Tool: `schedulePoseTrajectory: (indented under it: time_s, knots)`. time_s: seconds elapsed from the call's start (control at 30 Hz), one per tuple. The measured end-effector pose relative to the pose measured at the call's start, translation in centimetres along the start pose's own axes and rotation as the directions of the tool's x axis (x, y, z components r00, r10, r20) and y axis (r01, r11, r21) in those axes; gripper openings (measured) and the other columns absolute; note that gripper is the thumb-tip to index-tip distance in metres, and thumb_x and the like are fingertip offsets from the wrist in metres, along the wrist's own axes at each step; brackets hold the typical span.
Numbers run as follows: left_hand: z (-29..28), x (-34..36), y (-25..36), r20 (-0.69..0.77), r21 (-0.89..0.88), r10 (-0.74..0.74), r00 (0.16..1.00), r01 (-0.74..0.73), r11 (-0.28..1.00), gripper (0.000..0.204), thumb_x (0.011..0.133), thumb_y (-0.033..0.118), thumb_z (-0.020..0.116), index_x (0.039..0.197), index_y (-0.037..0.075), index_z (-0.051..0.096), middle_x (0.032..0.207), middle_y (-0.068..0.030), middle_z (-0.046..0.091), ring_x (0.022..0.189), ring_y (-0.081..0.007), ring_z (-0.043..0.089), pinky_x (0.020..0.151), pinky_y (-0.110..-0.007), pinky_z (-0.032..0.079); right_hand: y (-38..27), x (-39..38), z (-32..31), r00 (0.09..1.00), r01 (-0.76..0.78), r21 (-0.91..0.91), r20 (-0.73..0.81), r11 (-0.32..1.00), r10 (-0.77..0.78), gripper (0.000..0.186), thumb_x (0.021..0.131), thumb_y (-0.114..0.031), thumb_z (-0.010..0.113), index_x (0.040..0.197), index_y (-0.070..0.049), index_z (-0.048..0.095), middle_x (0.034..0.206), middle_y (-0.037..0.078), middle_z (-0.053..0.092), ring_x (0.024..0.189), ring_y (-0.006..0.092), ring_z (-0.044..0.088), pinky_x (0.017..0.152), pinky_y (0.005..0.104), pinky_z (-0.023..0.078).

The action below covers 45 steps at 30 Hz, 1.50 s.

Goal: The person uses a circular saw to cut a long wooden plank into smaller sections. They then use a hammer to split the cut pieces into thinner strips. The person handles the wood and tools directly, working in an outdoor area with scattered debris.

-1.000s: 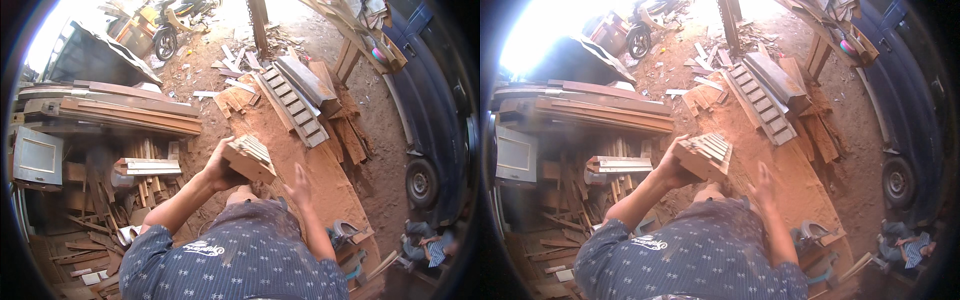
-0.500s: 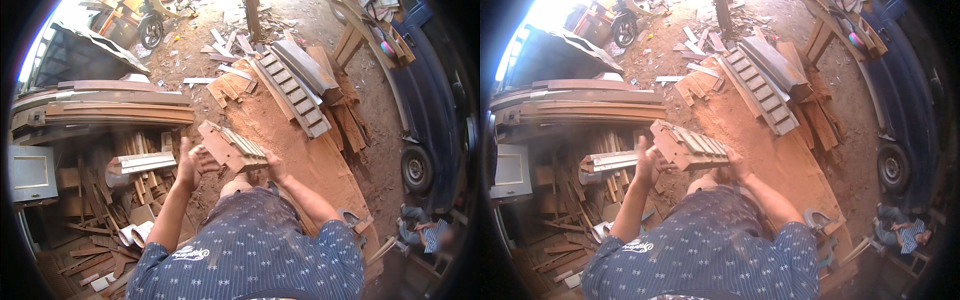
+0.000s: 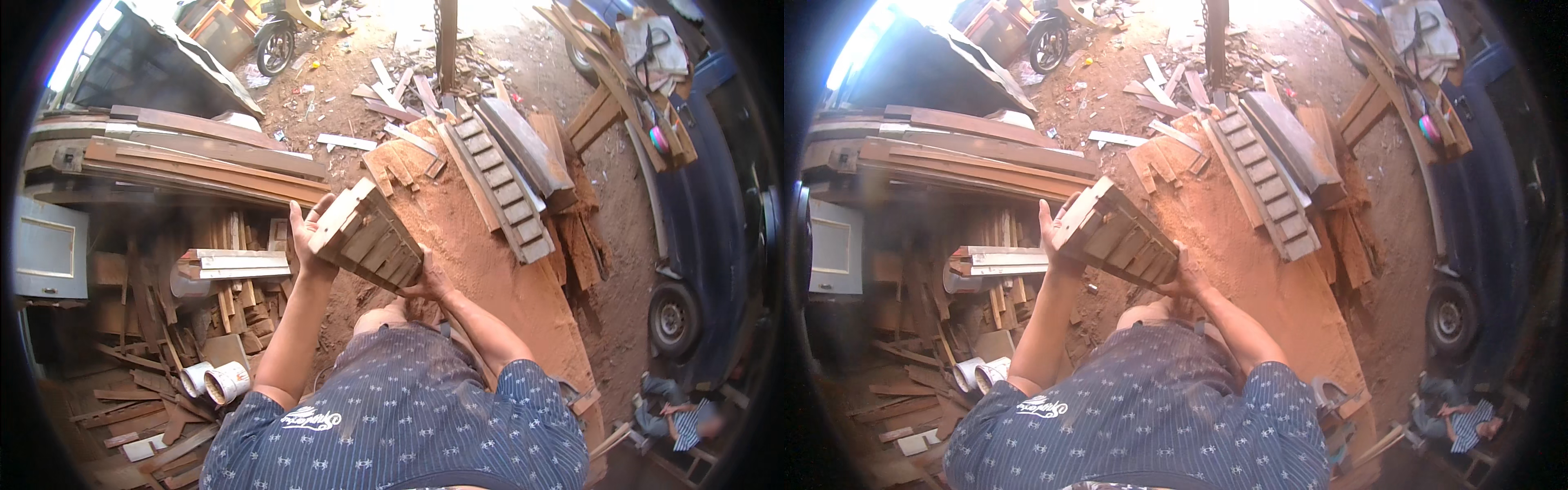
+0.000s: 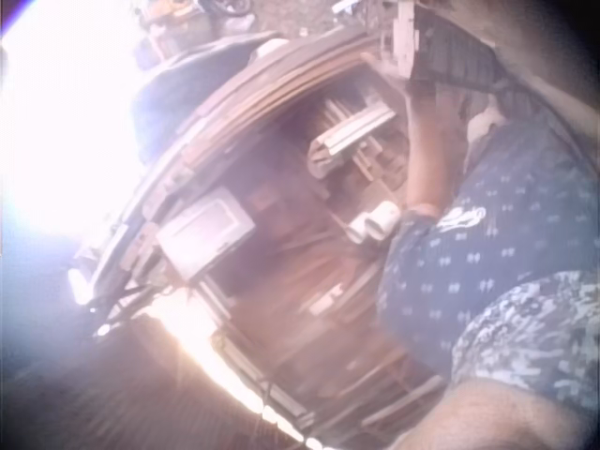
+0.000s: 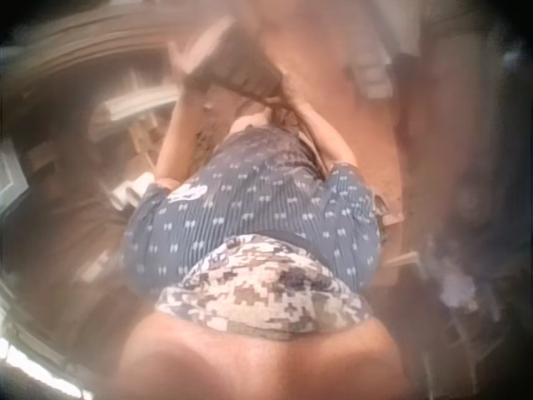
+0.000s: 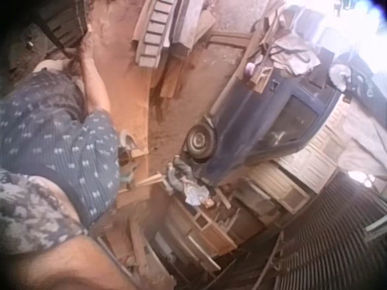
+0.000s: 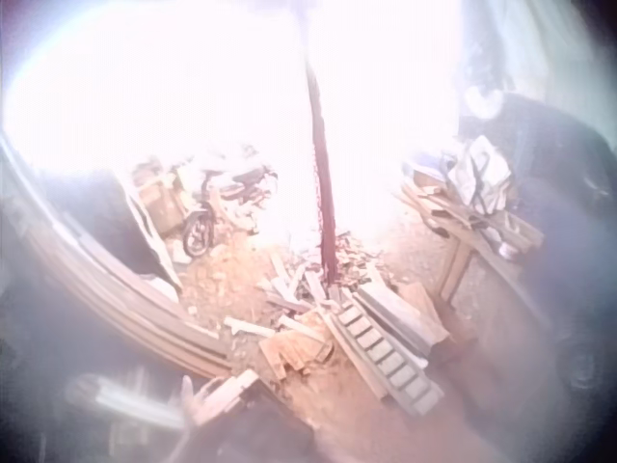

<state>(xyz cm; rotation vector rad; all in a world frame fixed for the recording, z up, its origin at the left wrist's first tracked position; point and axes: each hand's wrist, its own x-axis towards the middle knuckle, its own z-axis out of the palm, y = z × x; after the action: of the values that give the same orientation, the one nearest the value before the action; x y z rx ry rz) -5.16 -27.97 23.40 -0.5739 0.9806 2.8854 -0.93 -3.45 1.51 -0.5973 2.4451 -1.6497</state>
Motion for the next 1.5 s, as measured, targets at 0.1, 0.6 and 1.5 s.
schedulePoseTrajectory:
  time_s: [0.1,0.6,1.5]
  knots:
    - [-2.1,1.9,-0.8,-0.146,0.138,0.287,0.947,-0.268,0.954,0.077,0.103,0.071,0.035,0.134,0.003,0.052,0.123,-0.0185,0.064,0.110,-0.0318,0.064,0.099,-0.045,0.052,-4.7,1.8,-1.3,0.997,-0.071,0.020,-0.032,0.997,0.071,0.124,0.059,-0.044,0.097,0.151,0.001,0.027,0.135,0.028,0.049,0.125,0.0405,0.053,0.107,0.0479,0.045]
    - [-0.3,13.5,-10.6,0.005,-0.012,-0.084,0.996,0.084,0.996,0.087,0.093,0.086,0.027,0.123,0.013,0.061,0.093,-0.0058,0.066,0.083,-0.0216,0.068,0.070,-0.040,0.060,-9.0,7.0,-10.0,0.844,-0.479,0.581,0.510,0.658,0.164,0.129,0.070,-0.069,0.076,0.164,-0.003,0.017,0.166,0.018,0.026,0.153,0.0315,0.028,0.123,0.0473,0.025]
    - [-23.2,1.6,-10.6,-0.541,0.433,-0.074,0.838,0.352,0.830,0.070,0.099,0.057,0.061,0.144,0.005,0.055,0.133,-0.0126,0.065,0.106,-0.0218,0.064,0.082,-0.035,0.055,3.8,10.3,-5.9,0.670,-0.730,0.542,0.446,0.417,0.593,0.097,0.080,-0.057,0.071,0.155,-0.005,0.038,0.129,0.017,0.061,0.115,0.0322,0.063,0.095,0.0460,0.055]
